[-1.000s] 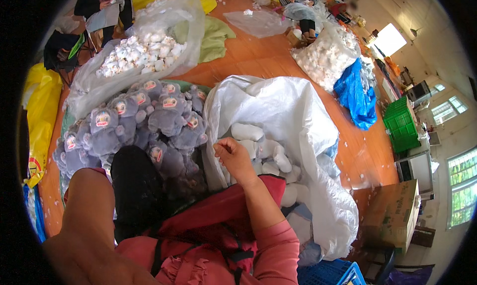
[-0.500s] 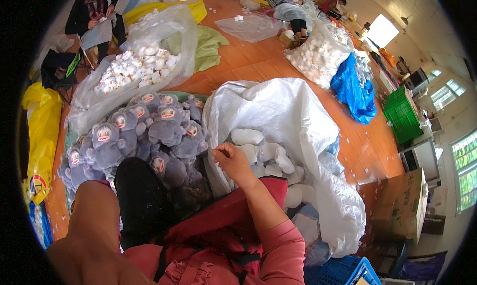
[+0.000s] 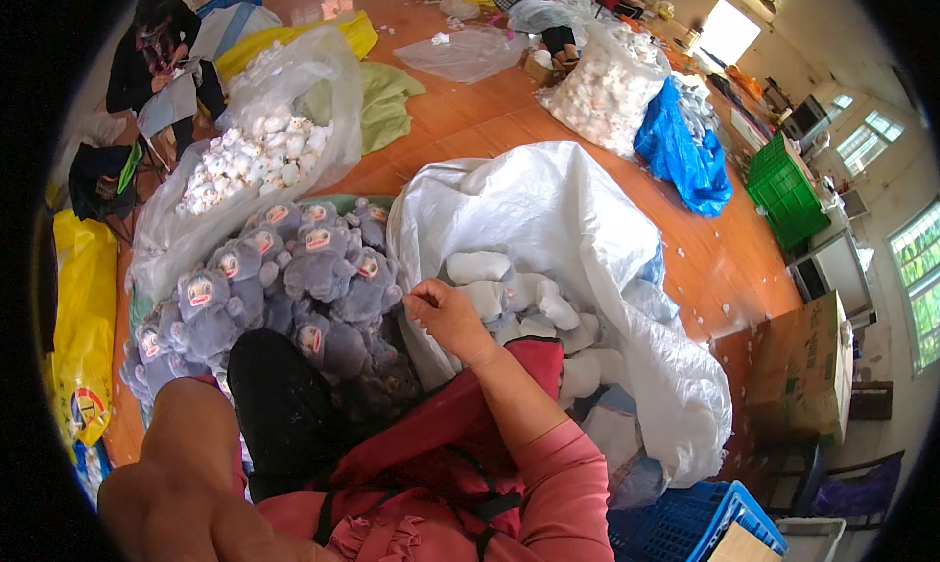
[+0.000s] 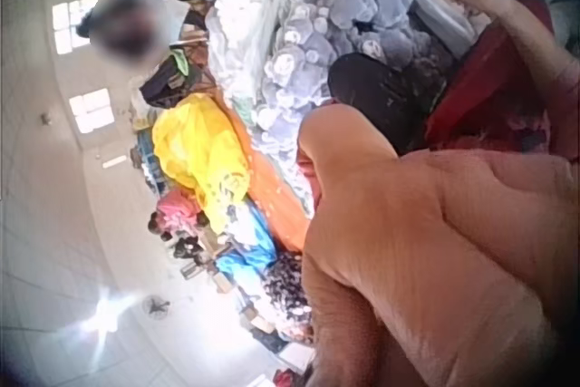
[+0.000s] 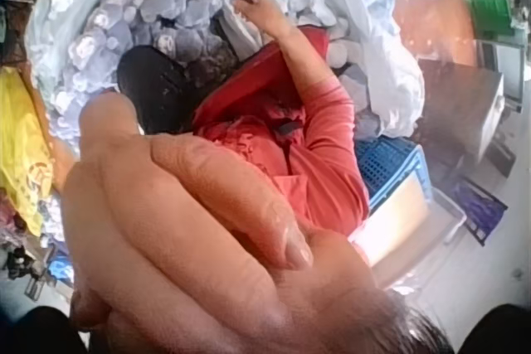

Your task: The person sits on the floor and repeatedly stuffs white filling into gray plush toys. They open the toy, insert the filling, and place the stuffed toy aside. The process is repeated for multiple toys.

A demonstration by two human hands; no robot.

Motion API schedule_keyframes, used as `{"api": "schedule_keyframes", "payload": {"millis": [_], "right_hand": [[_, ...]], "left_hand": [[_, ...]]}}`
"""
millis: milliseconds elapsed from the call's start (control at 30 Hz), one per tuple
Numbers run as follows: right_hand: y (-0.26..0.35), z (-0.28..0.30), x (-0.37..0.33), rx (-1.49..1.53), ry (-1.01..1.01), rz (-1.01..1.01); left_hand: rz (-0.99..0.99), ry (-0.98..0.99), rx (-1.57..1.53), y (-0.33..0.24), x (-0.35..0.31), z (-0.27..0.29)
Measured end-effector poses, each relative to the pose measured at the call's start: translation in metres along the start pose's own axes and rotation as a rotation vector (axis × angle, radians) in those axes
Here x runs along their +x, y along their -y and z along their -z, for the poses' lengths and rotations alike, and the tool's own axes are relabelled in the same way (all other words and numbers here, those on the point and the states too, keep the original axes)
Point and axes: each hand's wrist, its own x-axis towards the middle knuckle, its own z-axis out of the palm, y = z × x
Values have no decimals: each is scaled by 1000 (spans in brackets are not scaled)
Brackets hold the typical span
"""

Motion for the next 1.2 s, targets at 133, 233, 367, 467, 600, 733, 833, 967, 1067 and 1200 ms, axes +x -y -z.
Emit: {"api": "schedule_keyframes", "payload": {"millis": [133, 233, 367, 467, 600, 733, 833, 967, 1067, 1200], "right_hand": [[-1, 2, -2, 8, -17, -12], [1, -2, 1, -14, -19, 0], [0, -1, 1, 10, -124, 43], [-6, -2, 12, 19, -143, 147], [18, 5, 12, 171, -259, 139], [19, -13, 30, 246, -307, 212], [13, -31, 46, 364, -279, 283], [30, -55, 44, 339, -318, 346], [36, -69, 52, 348, -299, 331], [49, -68, 51, 466, -229, 340]], "left_hand": [[24, -10, -24, 5, 3, 0], [56, -38, -45, 4, 7, 0], [157, -239, -90, 13, 2, 4], [206, -812, 197, 33, -32, 3], [529, -861, 1186, 74, -139, 116], [1125, -803, 1368, 97, -234, 168], [1109, -715, 1426, 105, -226, 165], [1175, -678, 1464, 108, -231, 167], [1173, -620, 1481, 107, -235, 168], [1344, -659, 1402, 108, -236, 172]]}}
